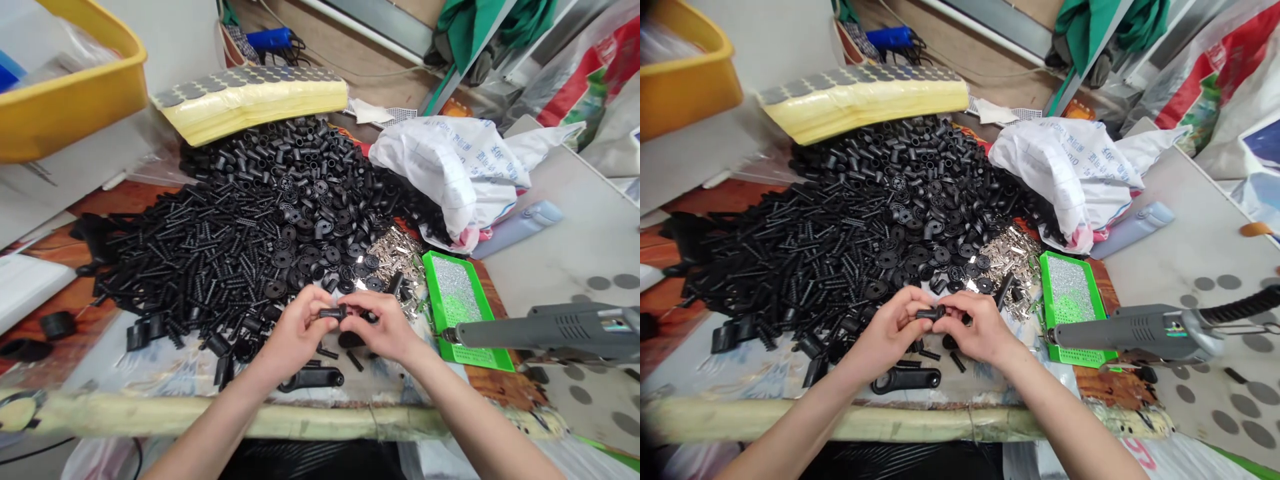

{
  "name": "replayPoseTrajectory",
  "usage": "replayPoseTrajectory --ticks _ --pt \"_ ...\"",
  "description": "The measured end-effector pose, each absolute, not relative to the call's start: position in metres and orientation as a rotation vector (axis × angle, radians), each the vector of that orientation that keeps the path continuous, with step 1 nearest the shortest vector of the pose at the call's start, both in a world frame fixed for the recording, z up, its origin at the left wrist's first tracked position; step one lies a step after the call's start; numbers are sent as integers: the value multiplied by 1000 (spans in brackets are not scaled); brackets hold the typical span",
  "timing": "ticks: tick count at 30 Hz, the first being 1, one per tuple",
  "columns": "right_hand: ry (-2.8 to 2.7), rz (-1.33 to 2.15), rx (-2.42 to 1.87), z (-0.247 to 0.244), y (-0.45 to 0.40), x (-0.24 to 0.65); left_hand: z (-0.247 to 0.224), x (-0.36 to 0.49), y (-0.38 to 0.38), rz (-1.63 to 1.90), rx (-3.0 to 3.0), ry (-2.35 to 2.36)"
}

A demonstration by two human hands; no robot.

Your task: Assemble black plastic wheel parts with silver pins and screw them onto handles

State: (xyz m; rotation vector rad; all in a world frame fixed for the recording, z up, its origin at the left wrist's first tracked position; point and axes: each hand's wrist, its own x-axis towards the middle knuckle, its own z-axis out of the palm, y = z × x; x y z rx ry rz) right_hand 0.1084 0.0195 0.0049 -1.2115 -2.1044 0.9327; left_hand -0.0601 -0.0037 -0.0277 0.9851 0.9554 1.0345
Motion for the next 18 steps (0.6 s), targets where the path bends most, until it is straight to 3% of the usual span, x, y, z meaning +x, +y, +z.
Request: replayPoseTrajectory --ticks 4,10,18 --pt "-1899 1270 -1379 6 22 99 -26 -63 -3 1057 994 949" --pt "-1755 1268 -1406 0 20 92 -22 -63 1 1112 794 984" --pt "-2408 565 -825 14 29 113 -19 -66 5 1070 545 857"
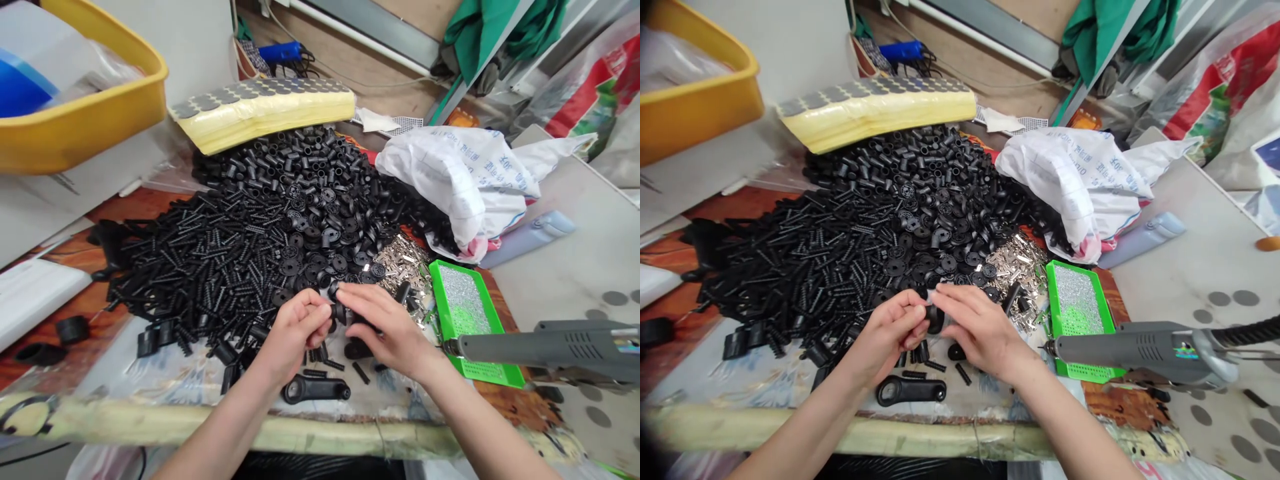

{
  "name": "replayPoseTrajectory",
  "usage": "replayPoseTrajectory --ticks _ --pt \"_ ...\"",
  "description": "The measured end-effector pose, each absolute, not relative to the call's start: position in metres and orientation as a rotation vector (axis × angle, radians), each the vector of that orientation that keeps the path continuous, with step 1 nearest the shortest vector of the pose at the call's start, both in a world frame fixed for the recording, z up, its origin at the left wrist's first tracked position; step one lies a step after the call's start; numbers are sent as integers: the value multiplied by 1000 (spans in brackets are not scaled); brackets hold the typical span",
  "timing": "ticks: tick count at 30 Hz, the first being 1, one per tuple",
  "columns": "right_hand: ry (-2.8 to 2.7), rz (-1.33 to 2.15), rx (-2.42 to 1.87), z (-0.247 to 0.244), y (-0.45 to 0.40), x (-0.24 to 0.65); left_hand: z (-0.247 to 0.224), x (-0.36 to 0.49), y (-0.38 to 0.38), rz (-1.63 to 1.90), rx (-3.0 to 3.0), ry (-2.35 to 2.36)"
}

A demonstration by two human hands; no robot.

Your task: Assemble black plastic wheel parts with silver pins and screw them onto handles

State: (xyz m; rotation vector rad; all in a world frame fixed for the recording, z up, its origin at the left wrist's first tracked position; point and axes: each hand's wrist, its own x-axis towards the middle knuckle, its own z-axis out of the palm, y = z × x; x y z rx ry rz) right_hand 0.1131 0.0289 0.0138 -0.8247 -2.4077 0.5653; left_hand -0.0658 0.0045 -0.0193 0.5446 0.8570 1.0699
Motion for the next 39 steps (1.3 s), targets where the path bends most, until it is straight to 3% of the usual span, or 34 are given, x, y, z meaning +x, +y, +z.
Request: replayPoseTrajectory --ticks 8,14,22,30,39 --pt "-2247 490 -891 -6 21 97 -28 -65 1 1151 737 923" --pt "-2195 643 -936 -1 20 95 -26 -70 0 1128 811 877" --pt "-2357 499 -783 0 20 102 -23 -75 4 1038 847 810" --pt "-2246 592 -1067 -1 16 95 -28 -66 2 1048 803 889" --pt "-2282 494 -951 1 20 96 -27 -69 3 1045 796 911"
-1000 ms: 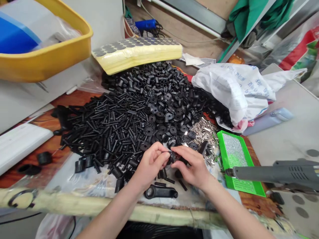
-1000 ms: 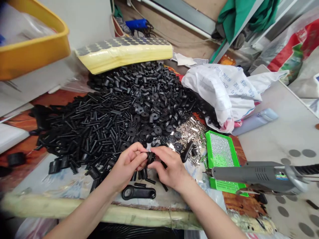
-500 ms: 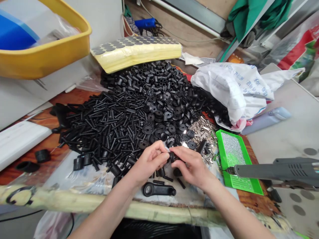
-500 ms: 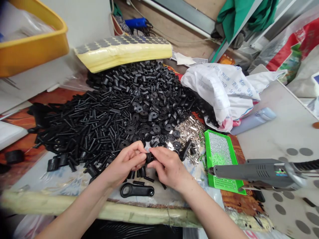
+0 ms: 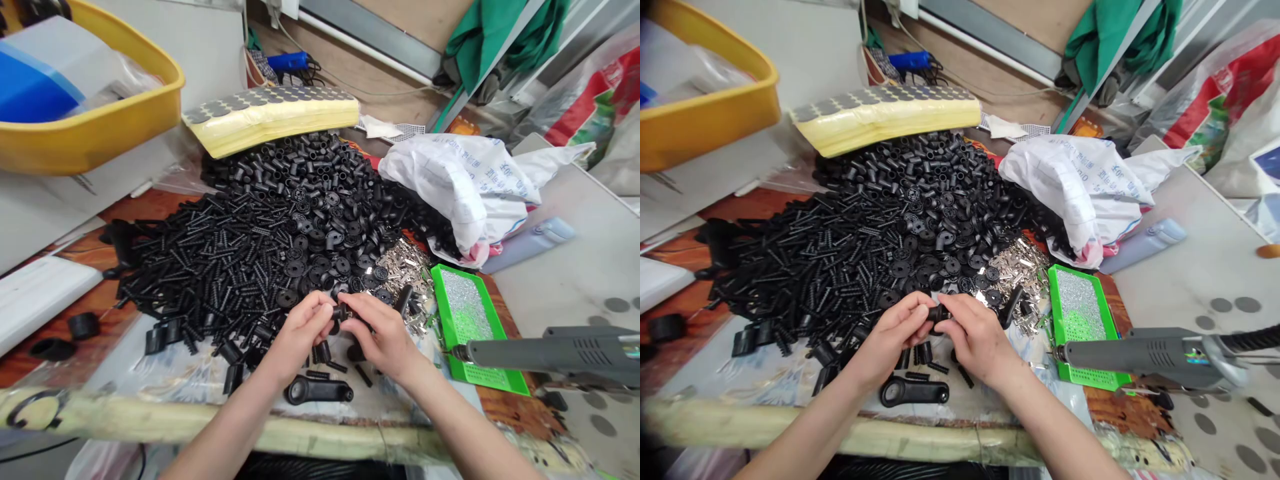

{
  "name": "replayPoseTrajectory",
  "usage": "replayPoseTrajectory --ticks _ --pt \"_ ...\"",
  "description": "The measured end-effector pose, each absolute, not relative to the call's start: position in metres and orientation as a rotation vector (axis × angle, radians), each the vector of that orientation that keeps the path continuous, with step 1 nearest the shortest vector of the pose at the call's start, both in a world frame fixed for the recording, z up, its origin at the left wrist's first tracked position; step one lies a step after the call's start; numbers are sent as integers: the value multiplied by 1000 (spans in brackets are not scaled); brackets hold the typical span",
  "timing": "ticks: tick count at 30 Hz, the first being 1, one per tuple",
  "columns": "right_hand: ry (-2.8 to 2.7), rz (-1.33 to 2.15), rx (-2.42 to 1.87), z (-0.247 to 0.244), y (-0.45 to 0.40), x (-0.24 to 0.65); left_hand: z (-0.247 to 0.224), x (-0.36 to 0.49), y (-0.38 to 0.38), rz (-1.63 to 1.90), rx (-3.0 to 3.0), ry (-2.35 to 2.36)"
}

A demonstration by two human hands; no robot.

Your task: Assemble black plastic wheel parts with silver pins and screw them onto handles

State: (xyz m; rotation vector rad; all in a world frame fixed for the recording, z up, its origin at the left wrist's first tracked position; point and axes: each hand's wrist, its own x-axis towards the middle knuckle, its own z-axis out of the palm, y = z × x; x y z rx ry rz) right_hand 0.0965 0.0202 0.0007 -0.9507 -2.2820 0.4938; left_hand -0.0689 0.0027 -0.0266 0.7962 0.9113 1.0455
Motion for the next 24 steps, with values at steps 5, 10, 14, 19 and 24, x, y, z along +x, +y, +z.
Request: replayPoseTrajectory --ticks 5,10,14,19,24 --pt "-2216 562 -979 -1 22 96 -30 -69 1 1073 916 977" --pt "-2231 571 -973 -1 23 100 -34 -67 1 1088 993 1063" --pt "-2245 569 -982 -1 25 99 -31 -69 0 1094 1027 1059" --pt "-2264 624 -932 -1 25 97 -29 -70 1 1090 1012 1036" --pt "-2365 454 -883 -3 21 98 -29 -67 1 1110 983 1026"
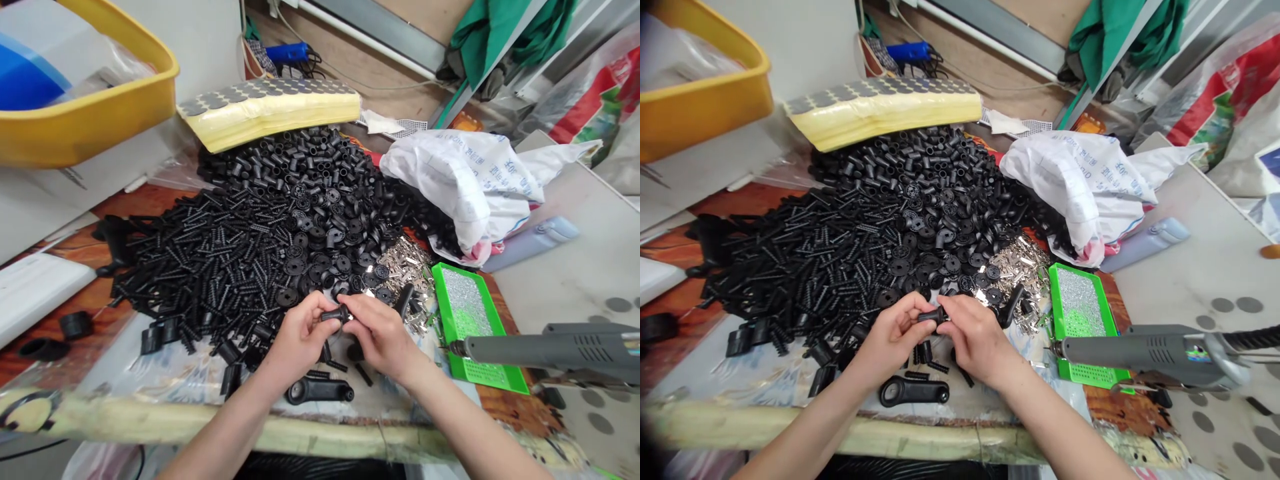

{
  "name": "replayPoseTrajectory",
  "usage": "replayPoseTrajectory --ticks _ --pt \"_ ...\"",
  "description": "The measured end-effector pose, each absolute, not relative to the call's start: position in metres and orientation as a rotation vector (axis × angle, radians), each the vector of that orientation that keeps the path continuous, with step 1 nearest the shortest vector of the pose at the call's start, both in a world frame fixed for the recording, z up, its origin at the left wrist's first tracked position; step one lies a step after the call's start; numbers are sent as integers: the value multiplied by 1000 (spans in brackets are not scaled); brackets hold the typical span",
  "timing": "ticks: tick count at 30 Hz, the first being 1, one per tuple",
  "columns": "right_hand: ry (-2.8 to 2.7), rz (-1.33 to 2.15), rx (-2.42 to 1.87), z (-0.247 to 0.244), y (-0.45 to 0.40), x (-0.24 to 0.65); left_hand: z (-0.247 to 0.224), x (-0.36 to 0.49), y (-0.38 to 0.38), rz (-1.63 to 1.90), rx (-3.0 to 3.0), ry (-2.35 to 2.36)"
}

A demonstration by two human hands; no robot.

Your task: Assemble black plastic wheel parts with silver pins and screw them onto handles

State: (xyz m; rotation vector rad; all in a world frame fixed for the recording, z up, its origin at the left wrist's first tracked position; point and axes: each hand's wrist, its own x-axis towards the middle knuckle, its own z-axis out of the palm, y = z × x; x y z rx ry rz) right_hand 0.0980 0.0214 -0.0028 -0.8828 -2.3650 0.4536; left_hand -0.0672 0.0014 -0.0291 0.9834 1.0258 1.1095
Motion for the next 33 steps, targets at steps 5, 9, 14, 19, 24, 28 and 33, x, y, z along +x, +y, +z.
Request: replayPoseTrajectory --ticks 5,9,14,19,24,28,33 --pt "-2409 362 -854 -1 21 97 -28 -68 -1 1095 952 998" --pt "-2293 524 -920 2 21 96 -26 -70 -2 1115 989 1010" --pt "-2306 526 -884 3 21 97 -27 -70 -2 1085 1005 972" --pt "-2272 612 -930 1 21 100 -29 -69 -3 1088 1071 1001" --pt "-2043 911 -1161 -6 21 100 -32 -68 -5 1070 1235 1077" --pt "-1738 1239 -1303 -11 21 99 -31 -70 -5 1039 1421 1154" --pt "-1623 1424 -1329 -14 21 99 -30 -69 -5 1039 1550 1197"
